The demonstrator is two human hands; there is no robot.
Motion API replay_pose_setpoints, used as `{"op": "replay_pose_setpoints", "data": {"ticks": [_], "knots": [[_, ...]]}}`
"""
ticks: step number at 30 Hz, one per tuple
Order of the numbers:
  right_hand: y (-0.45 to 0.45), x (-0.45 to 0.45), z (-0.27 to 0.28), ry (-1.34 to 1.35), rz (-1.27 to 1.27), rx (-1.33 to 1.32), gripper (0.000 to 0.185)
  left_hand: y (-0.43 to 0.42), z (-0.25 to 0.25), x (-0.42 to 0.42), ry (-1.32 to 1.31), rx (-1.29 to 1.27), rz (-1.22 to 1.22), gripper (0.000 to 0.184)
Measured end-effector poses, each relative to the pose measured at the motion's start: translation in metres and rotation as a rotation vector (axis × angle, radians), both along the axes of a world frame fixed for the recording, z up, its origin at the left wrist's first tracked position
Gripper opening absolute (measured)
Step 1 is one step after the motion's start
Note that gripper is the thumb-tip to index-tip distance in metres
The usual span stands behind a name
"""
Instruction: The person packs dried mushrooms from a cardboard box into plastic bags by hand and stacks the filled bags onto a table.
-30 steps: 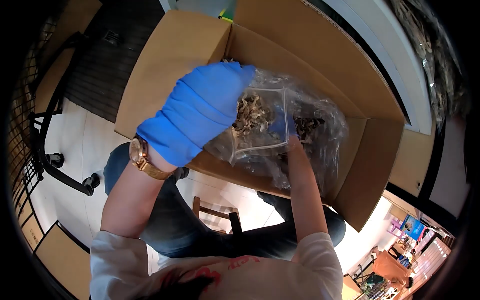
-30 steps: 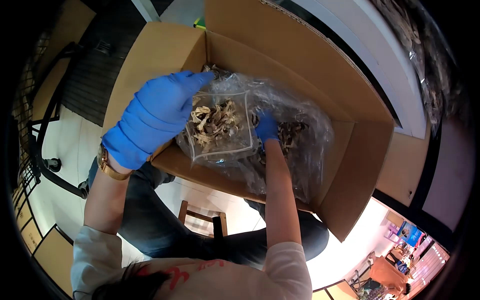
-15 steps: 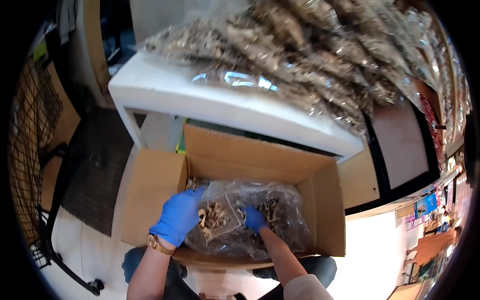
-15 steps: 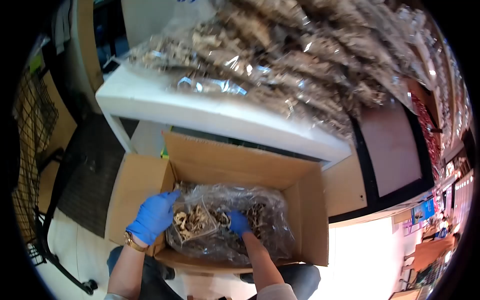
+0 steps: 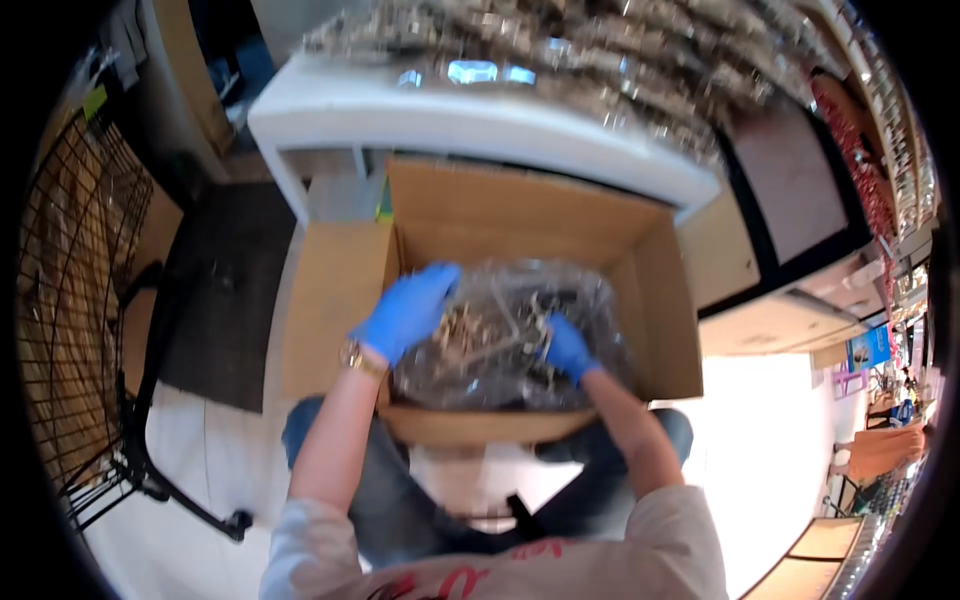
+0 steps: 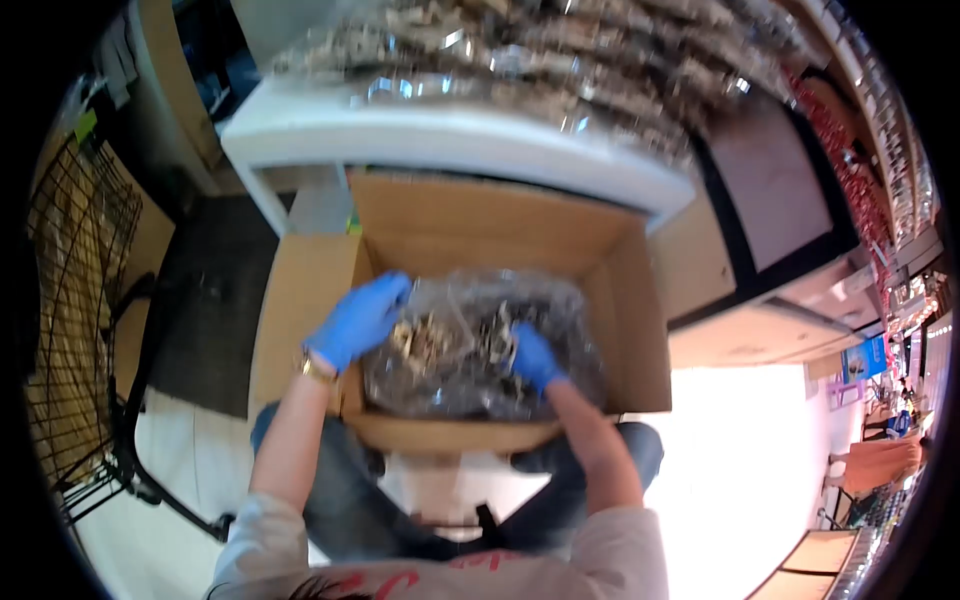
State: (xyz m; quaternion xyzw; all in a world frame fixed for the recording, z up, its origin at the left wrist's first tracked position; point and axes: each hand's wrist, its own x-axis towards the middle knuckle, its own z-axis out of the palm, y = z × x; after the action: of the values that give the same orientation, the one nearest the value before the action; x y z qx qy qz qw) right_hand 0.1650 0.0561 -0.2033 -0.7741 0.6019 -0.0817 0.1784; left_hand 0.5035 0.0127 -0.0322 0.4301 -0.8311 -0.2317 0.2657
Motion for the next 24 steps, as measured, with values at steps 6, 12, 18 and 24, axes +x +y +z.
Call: {"op": "replay_pose_setpoints", "data": {"ticks": [6,12,18,24], "knots": [[0.001,-0.002,0.066,-0.080,0.012,-0.241,0.061,0.002,-0.011,0.009,-0.028,0.013,-0.091,0.014],[0.000,-0.001,0.121,-0.654,-0.216,-0.293,0.049,0.008,-0.015,0.006,-0.126,0.082,-0.054,0.016],[0.002,0.044,0.186,-0.910,-0.393,-0.548,0.050,0.004,-0.025,-0.014,-0.215,-0.038,-0.072,0.028],[-0.006,0.098,0.163,-1.200,-0.400,-0.734,0.055,0.000,-0.037,-0.052,0.021,0.095,-0.019,0.036]]}}
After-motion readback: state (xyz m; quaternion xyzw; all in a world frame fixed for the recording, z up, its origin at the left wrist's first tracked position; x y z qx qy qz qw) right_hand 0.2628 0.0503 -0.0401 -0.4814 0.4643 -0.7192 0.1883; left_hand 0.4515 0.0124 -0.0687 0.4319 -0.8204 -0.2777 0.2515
